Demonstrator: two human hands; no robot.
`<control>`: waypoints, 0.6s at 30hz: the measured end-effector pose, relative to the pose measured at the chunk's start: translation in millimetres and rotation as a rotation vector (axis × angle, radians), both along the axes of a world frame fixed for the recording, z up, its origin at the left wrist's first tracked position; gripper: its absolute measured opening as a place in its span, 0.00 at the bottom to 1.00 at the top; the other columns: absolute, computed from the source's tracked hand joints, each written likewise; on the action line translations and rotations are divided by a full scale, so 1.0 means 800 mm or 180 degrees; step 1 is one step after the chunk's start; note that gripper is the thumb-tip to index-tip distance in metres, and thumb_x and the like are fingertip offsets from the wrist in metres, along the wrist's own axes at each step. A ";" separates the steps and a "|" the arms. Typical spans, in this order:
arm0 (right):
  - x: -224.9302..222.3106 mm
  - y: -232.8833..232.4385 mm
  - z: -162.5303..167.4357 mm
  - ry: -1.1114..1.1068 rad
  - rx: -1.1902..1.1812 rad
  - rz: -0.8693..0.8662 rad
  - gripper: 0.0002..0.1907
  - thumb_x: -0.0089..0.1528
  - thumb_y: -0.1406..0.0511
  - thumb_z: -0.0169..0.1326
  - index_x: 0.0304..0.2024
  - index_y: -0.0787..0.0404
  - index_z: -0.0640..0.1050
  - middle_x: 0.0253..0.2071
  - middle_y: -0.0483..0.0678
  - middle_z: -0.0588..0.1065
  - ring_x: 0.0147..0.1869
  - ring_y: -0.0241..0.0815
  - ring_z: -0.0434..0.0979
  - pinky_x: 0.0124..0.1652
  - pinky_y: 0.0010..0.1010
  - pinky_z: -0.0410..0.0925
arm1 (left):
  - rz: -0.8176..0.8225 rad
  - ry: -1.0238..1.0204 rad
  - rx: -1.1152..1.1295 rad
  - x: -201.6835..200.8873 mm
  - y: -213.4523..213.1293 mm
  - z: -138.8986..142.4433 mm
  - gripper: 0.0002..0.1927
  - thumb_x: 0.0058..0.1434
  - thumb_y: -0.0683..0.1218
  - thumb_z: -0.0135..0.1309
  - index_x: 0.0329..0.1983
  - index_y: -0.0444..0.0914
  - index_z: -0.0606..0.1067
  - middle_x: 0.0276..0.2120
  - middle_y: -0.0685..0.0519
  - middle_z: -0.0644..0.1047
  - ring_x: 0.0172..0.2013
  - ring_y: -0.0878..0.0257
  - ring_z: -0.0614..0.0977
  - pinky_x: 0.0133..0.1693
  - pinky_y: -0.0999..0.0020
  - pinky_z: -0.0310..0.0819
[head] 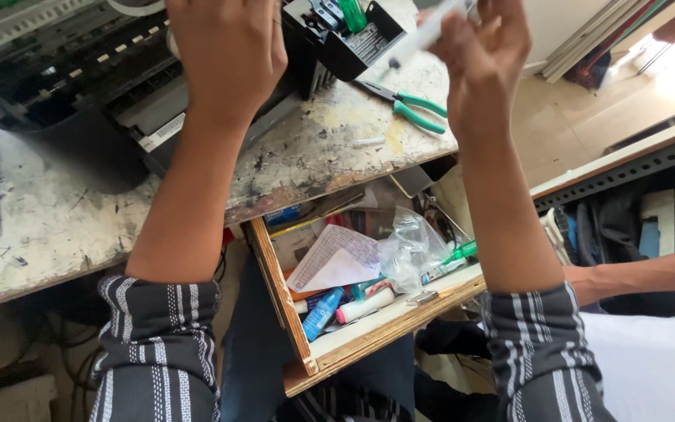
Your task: The person works at a cluttered repair bench with an opened inkjet printer. They handle an ink cartridge and a syringe, appear to draw and inject ink, manipulate a small component with pliers, briefly use the computer mouse and keyboard, wipe ink on a sheet of paper, and finally reach into cabling under the bench.
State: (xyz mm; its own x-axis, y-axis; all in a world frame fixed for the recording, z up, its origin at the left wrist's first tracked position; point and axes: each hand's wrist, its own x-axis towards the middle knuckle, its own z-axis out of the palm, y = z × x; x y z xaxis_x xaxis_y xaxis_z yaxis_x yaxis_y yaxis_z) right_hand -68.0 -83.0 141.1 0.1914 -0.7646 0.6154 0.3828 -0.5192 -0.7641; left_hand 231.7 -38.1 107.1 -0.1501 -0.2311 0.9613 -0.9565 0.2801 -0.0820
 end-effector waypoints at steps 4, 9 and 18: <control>-0.013 0.034 -0.014 0.0320 0.0082 -0.0073 0.14 0.70 0.74 0.58 0.57 0.66 0.73 0.49 0.49 0.72 0.51 0.47 0.83 0.50 0.37 0.79 | -0.0520 -0.0508 0.0032 -0.009 0.003 0.013 0.03 0.67 0.40 0.52 0.43 0.39 0.76 0.40 0.51 0.76 0.47 0.56 0.76 0.54 0.53 0.66; -0.030 0.013 -0.072 0.0322 0.0482 -0.0371 0.15 0.66 0.76 0.59 0.54 0.66 0.73 0.51 0.49 0.72 0.49 0.41 0.82 0.46 0.33 0.79 | -0.1235 -0.0994 0.0569 -0.029 0.015 0.019 0.07 0.68 0.47 0.60 0.36 0.41 0.76 0.31 0.56 0.74 0.39 0.59 0.78 0.44 0.59 0.69; -0.033 0.003 -0.103 0.0660 0.0574 -0.0473 0.13 0.64 0.78 0.62 0.46 0.68 0.72 0.45 0.48 0.73 0.46 0.37 0.82 0.49 0.28 0.78 | -0.1143 -0.1204 0.1520 -0.062 0.012 0.008 0.18 0.61 0.61 0.62 0.31 0.43 0.78 0.24 0.55 0.76 0.25 0.55 0.82 0.26 0.60 0.73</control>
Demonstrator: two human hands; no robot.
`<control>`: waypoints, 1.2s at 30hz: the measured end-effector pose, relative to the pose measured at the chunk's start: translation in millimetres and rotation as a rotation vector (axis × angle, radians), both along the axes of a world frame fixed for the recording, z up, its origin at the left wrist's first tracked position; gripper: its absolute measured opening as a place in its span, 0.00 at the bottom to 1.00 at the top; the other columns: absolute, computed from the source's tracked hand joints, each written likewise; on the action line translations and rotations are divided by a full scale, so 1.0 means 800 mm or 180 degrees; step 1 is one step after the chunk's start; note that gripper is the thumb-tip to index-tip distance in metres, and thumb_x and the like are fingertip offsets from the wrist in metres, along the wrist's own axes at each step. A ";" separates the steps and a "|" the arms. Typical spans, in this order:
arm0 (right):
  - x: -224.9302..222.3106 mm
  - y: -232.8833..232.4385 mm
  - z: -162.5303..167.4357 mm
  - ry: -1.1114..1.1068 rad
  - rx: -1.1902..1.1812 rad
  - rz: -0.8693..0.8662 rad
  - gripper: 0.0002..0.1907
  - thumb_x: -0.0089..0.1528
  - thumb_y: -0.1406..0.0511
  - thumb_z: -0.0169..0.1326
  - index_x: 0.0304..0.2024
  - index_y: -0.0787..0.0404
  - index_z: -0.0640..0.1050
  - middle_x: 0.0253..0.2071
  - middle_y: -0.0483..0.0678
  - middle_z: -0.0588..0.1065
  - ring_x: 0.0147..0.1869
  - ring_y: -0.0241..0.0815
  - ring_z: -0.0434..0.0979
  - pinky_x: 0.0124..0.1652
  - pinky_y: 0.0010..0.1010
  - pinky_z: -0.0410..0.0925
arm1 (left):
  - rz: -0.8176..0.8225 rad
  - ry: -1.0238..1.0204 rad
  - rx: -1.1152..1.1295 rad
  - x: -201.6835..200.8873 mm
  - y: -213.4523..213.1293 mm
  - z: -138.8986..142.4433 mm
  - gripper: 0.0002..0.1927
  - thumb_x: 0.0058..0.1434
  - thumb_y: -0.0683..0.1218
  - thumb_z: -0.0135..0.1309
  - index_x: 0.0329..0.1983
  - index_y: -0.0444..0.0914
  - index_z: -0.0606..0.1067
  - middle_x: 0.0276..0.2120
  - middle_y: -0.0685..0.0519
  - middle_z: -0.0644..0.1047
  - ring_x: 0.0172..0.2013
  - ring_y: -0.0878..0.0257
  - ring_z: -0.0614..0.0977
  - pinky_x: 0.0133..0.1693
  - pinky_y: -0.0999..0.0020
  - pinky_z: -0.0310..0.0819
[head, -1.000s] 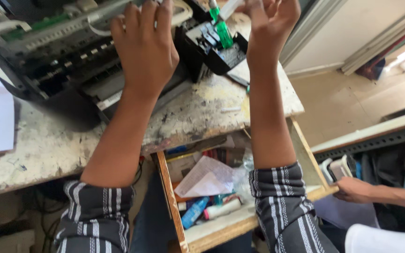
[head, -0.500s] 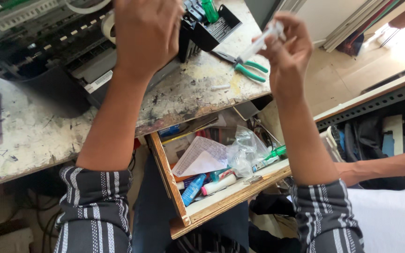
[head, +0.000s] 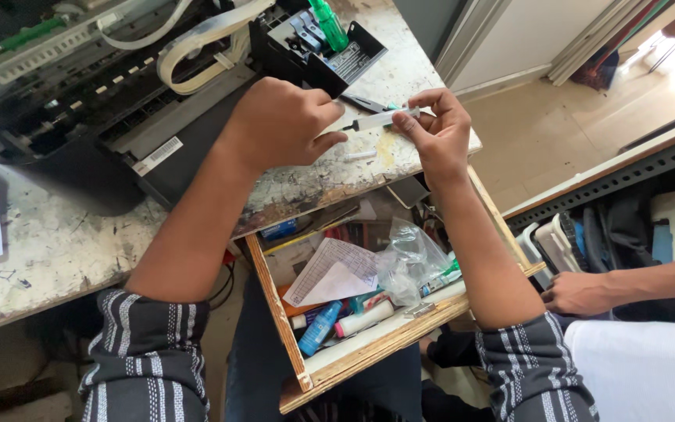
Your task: The person works at a cluttered repair bench with an opened inkjet printer. They handle an ink cartridge and a syringe, appear to draw and inject ink, manipulate a small component with pliers, briefly use the computer mouse and keyboard, wipe ink on a sheet of paper, and finally reach into cabling under the bench.
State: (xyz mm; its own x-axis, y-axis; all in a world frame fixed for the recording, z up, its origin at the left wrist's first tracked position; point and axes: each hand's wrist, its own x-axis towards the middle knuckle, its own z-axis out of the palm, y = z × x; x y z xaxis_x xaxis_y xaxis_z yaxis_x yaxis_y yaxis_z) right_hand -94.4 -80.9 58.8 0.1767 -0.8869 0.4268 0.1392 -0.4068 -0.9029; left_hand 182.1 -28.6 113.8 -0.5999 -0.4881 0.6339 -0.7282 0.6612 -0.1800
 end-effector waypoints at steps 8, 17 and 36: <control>0.003 0.004 -0.007 0.0026 0.0207 0.0196 0.13 0.63 0.77 0.63 0.44 0.67 0.72 0.42 0.50 0.75 0.44 0.37 0.82 0.48 0.29 0.78 | 0.0227 -0.0389 0.0259 -0.013 -0.010 -0.020 0.14 0.60 0.57 0.62 0.28 0.44 0.79 0.24 0.53 0.79 0.25 0.55 0.83 0.26 0.59 0.75; 0.004 0.015 0.012 0.1267 -0.0569 0.0114 0.18 0.58 0.69 0.70 0.46 0.65 0.76 0.41 0.42 0.75 0.41 0.30 0.75 0.37 0.24 0.72 | 0.0238 -0.0153 0.0095 -0.007 -0.012 -0.024 0.11 0.62 0.53 0.61 0.26 0.45 0.79 0.25 0.55 0.79 0.28 0.57 0.83 0.29 0.61 0.75; 0.003 0.008 0.001 0.2311 -0.0683 0.0217 0.16 0.70 0.60 0.55 0.52 0.66 0.80 0.35 0.47 0.78 0.38 0.33 0.74 0.40 0.27 0.68 | 0.0370 -0.0410 -0.0225 -0.007 -0.010 -0.022 0.03 0.56 0.44 0.59 0.31 0.48 0.79 0.28 0.59 0.79 0.30 0.61 0.84 0.32 0.64 0.74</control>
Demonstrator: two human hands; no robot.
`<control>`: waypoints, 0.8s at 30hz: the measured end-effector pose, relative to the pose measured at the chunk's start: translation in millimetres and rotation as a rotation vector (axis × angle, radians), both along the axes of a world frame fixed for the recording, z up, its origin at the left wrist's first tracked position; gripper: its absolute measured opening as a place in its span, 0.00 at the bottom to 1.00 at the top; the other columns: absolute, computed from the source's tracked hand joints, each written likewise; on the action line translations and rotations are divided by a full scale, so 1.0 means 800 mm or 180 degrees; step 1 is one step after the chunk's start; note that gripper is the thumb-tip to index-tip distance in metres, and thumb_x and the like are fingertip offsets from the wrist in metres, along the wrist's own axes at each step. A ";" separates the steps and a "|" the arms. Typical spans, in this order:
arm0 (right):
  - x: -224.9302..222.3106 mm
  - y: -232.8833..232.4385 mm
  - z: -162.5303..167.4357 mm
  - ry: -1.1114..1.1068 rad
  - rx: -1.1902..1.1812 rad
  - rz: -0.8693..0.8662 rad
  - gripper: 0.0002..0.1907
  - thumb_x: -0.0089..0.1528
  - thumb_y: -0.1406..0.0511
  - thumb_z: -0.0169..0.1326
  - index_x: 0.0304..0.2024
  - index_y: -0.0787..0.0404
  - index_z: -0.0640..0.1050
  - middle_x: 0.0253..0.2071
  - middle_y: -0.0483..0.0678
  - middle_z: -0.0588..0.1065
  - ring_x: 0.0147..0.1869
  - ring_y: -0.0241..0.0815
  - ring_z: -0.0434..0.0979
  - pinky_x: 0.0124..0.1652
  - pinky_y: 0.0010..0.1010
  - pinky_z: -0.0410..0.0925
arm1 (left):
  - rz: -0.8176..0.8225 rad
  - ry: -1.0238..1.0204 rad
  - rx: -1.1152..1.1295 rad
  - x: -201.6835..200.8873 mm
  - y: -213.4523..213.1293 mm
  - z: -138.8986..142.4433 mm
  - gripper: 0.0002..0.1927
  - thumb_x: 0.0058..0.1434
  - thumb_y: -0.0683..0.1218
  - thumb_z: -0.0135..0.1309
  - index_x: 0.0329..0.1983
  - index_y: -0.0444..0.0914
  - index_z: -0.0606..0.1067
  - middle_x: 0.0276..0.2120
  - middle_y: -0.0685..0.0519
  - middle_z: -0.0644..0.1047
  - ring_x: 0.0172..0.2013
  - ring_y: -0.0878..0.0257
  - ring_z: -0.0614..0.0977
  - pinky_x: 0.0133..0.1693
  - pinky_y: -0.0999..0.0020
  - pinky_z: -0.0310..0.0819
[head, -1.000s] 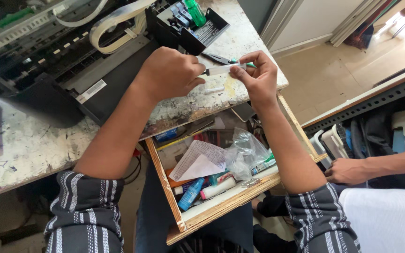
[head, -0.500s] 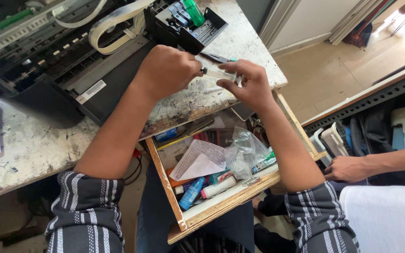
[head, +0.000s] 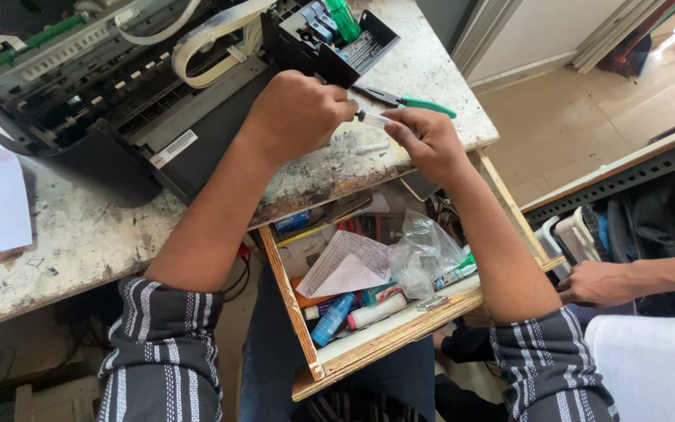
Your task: The person works at a cluttered repair bench with an opened inkjet printer. They handle an ink cartridge and a syringe, appear to draw and inject ink, manipulate a small component with pliers, briefly use the computer mouse and keyboard, wipe ink on a sheet of paper, and finally reach into cabling under the bench.
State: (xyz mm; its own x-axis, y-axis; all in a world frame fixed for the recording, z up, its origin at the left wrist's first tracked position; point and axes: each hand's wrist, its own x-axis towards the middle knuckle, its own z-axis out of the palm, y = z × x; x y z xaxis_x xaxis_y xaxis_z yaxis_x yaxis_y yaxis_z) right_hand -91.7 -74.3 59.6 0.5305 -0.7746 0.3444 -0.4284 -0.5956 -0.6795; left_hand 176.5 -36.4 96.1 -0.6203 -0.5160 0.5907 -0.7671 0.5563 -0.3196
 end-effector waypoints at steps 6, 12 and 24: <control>0.001 -0.005 -0.007 0.0063 0.0333 -0.0054 0.16 0.70 0.60 0.56 0.51 0.66 0.81 0.30 0.46 0.74 0.34 0.31 0.69 0.36 0.26 0.65 | -0.0173 0.0155 0.0151 0.000 -0.001 0.005 0.04 0.51 0.42 0.58 0.28 0.46 0.79 0.30 0.60 0.79 0.31 0.60 0.83 0.35 0.62 0.73; 0.003 -0.005 -0.016 -0.0337 0.0687 -0.0060 0.14 0.67 0.62 0.60 0.51 0.65 0.82 0.29 0.40 0.75 0.33 0.27 0.70 0.33 0.24 0.65 | -0.0240 0.0235 0.0276 0.000 0.001 0.005 0.05 0.49 0.41 0.59 0.28 0.46 0.79 0.30 0.60 0.79 0.33 0.60 0.83 0.37 0.62 0.73; 0.012 0.010 -0.002 -0.0312 -0.0291 -0.0291 0.15 0.60 0.64 0.68 0.47 0.63 0.84 0.32 0.46 0.77 0.36 0.34 0.72 0.38 0.28 0.65 | -0.0167 0.0318 0.0215 -0.001 0.000 0.001 0.05 0.53 0.42 0.59 0.30 0.48 0.81 0.30 0.59 0.80 0.31 0.60 0.83 0.35 0.61 0.74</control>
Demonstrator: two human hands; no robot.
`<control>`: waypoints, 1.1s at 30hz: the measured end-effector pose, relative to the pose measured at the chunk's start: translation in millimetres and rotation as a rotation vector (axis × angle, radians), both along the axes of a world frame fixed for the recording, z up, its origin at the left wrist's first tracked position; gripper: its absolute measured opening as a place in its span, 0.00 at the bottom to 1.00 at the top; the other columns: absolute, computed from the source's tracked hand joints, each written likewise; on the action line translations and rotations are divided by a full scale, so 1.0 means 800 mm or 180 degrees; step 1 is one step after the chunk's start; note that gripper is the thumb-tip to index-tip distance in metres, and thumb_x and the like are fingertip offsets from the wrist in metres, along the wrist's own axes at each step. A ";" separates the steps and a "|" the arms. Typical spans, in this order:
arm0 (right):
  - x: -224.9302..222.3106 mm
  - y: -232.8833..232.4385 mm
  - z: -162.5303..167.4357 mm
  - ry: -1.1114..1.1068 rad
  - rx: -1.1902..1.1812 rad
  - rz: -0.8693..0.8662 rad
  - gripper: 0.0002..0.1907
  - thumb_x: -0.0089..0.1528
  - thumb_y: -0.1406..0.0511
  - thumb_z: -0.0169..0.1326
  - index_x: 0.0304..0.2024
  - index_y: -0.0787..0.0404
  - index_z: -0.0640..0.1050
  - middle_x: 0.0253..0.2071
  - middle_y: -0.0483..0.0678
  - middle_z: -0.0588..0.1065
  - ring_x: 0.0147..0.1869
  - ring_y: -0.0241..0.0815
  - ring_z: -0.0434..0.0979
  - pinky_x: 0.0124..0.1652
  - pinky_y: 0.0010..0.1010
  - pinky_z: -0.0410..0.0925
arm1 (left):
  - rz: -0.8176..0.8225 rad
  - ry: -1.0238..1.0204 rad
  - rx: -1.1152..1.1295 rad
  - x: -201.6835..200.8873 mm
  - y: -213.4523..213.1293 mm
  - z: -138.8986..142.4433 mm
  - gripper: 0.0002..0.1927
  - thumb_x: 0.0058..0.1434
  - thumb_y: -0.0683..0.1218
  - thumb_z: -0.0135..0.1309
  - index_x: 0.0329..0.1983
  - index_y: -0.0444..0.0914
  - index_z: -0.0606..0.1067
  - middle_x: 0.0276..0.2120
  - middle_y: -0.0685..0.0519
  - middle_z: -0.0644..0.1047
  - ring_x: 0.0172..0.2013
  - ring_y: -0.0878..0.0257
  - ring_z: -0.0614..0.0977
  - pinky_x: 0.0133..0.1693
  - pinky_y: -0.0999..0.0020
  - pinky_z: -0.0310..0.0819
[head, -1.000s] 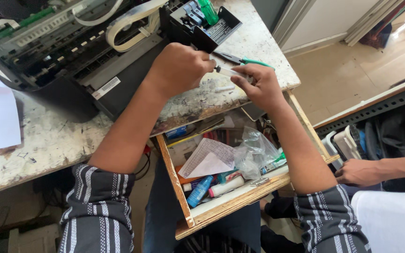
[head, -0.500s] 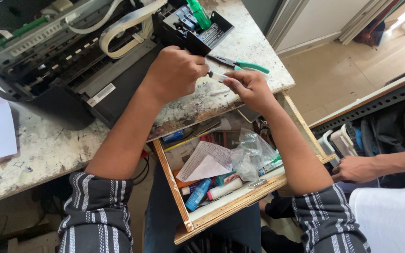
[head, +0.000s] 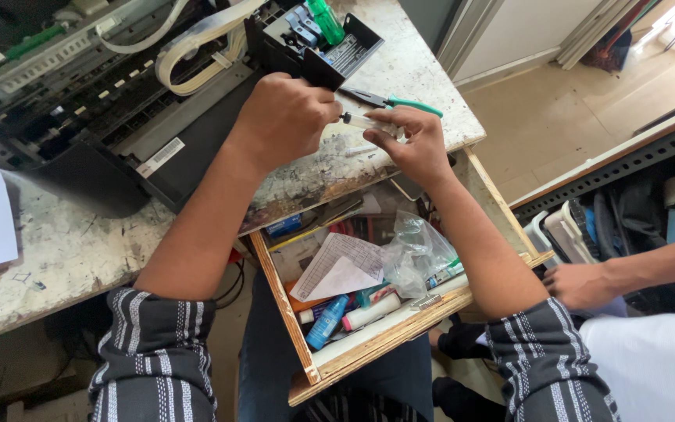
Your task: The person works at a cluttered repair bench with an opened inkjet printer. They handle an ink cartridge and a syringe, appear to draw and inject ink, manipulate a small component with pliers, briefly use the computer mouse and keyboard, wipe ink on a sheet of paper, and finally reach into cabling under the bench.
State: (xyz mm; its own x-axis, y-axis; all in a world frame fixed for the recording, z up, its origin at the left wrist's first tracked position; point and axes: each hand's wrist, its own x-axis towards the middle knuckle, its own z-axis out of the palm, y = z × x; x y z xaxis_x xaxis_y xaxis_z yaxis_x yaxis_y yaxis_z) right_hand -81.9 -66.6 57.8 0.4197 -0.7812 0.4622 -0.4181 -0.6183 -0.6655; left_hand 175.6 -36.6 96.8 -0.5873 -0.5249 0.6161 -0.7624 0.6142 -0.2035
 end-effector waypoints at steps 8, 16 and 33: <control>-0.009 -0.008 0.006 0.0221 0.0214 0.0063 0.16 0.65 0.59 0.61 0.50 0.63 0.82 0.36 0.47 0.80 0.41 0.35 0.75 0.43 0.28 0.68 | -0.0025 -0.0067 -0.0003 0.002 -0.002 0.000 0.09 0.56 0.43 0.58 0.38 0.48 0.83 0.29 0.58 0.80 0.29 0.59 0.84 0.31 0.62 0.75; -0.015 -0.014 -0.003 0.0327 0.0203 0.0133 0.18 0.67 0.57 0.58 0.50 0.65 0.81 0.39 0.50 0.81 0.44 0.37 0.79 0.47 0.30 0.69 | -0.0039 0.0014 0.0076 0.000 -0.001 0.000 0.03 0.60 0.46 0.58 0.34 0.48 0.81 0.29 0.58 0.80 0.28 0.59 0.83 0.30 0.61 0.75; -0.019 -0.014 -0.013 -0.0382 0.1770 0.0454 0.21 0.70 0.54 0.53 0.33 0.64 0.81 0.17 0.36 0.63 0.22 0.26 0.56 0.24 0.24 0.52 | -0.0128 -0.0276 -0.0016 -0.005 0.001 0.001 0.07 0.49 0.41 0.60 0.31 0.46 0.81 0.32 0.61 0.79 0.32 0.62 0.83 0.35 0.64 0.74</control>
State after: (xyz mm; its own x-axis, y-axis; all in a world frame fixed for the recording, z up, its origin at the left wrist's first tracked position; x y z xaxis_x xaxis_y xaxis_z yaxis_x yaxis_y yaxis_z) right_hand -96.9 -77.7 47.7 0.5086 -0.8596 0.0499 -0.2579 -0.2074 -0.9437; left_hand 171.3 -35.6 97.4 -0.6592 -0.4967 0.5646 -0.7165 0.6428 -0.2710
